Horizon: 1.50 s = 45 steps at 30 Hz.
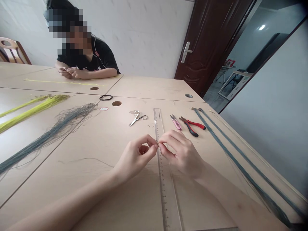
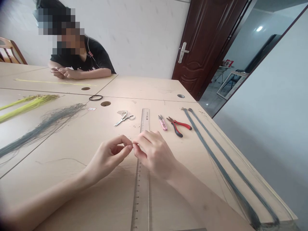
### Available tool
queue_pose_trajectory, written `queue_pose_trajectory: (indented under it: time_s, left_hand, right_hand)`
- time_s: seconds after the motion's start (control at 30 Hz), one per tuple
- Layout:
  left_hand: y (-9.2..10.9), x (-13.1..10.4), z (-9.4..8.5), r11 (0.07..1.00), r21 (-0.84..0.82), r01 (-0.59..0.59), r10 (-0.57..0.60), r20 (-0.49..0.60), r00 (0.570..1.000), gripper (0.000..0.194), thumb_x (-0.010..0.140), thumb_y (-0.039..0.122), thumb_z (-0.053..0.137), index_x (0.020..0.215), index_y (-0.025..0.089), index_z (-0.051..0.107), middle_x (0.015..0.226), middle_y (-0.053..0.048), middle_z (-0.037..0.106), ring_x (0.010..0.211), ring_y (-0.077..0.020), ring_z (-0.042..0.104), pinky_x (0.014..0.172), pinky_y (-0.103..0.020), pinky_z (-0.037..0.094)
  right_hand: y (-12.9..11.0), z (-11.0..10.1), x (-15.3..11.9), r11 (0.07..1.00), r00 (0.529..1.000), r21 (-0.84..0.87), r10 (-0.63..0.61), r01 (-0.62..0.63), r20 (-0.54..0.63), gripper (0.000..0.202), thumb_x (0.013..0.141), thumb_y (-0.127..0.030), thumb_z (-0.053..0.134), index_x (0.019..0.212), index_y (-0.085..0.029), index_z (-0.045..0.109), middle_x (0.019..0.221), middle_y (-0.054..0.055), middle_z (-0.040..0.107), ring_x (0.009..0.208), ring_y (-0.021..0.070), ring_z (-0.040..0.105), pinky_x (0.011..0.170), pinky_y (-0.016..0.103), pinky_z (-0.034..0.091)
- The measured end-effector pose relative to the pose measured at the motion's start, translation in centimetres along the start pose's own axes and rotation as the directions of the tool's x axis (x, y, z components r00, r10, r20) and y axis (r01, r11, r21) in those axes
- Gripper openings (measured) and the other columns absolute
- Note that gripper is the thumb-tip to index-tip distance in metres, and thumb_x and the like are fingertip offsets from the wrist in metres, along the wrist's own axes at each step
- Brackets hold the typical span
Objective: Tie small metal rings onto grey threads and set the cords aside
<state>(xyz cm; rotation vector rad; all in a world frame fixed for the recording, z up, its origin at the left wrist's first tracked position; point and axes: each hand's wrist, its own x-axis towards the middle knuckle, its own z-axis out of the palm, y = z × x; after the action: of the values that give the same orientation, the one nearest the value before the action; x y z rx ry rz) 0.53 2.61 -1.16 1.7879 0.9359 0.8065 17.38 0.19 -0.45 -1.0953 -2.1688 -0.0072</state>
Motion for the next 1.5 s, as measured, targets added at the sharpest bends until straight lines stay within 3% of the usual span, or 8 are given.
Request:
queue_pose_trajectory:
  time_s: [0.33, 0.6, 0.97, 1.5]
  left_hand:
    - [-0.2, 0.11, 0.02, 0.996, -0.091, 0.022, -0.017, 0.056, 0.998, 0.02, 0.087, 0.028, 0.047, 0.073, 0.015, 0.05, 0.053, 0.007, 0.036, 0.044, -0.0029, 0.026, 0.04, -0.016, 0.019]
    - [-0.4, 0.27, -0.21, 0.957, -0.267, 0.116, -0.081, 0.137, 0.987, 0.024, 0.087, 0.036, 0.049, 0.073, 0.016, 0.05, 0.048, 0.009, 0.032, 0.043, -0.0028, 0.029, 0.039, -0.013, 0.024]
    - [-0.19, 0.32, -0.15, 0.932, -0.342, 0.12, -0.085, 0.116, 0.99, 0.022, 0.086, 0.033, 0.05, 0.072, 0.016, 0.05, 0.046, 0.009, 0.031, 0.041, -0.0026, 0.026, 0.038, -0.012, 0.021]
    - [-0.06, 0.33, -0.16, 0.918, -0.37, 0.146, -0.109, 0.118, 0.987, 0.021, 0.085, 0.033, 0.051, 0.072, 0.017, 0.05, 0.043, 0.009, 0.031, 0.039, -0.0024, 0.025, 0.037, -0.011, 0.023]
  right_hand:
    - [0.09, -0.03, 0.17, 0.996, 0.998, -0.059, -0.063, 0.061, -0.029, 0.012, 0.087, -0.012, 0.043, 0.079, -0.016, 0.052, 0.075, 0.003, 0.058, 0.071, 0.0131, 0.053, 0.068, 0.029, 0.038]
    - [0.19, 0.06, -0.08, 0.997, 0.996, -0.04, -0.065, 0.063, -0.053, 0.01, 0.086, -0.012, 0.045, 0.078, -0.016, 0.05, 0.074, 0.001, 0.056, 0.071, 0.0127, 0.051, 0.07, 0.03, 0.038]
    - [-0.44, 0.34, 0.3, 0.969, 0.988, 0.221, 0.133, -0.111, -0.083, 0.01, 0.081, -0.01, 0.048, 0.078, -0.018, 0.052, 0.075, 0.001, 0.054, 0.07, 0.0123, 0.052, 0.066, 0.027, 0.041]
    - [-0.27, 0.26, 0.32, 0.924, 0.983, 0.35, 0.177, -0.152, -0.04, 0.01, 0.083, -0.01, 0.049, 0.079, -0.017, 0.054, 0.075, 0.0, 0.053, 0.071, 0.0097, 0.052, 0.065, 0.023, 0.042]
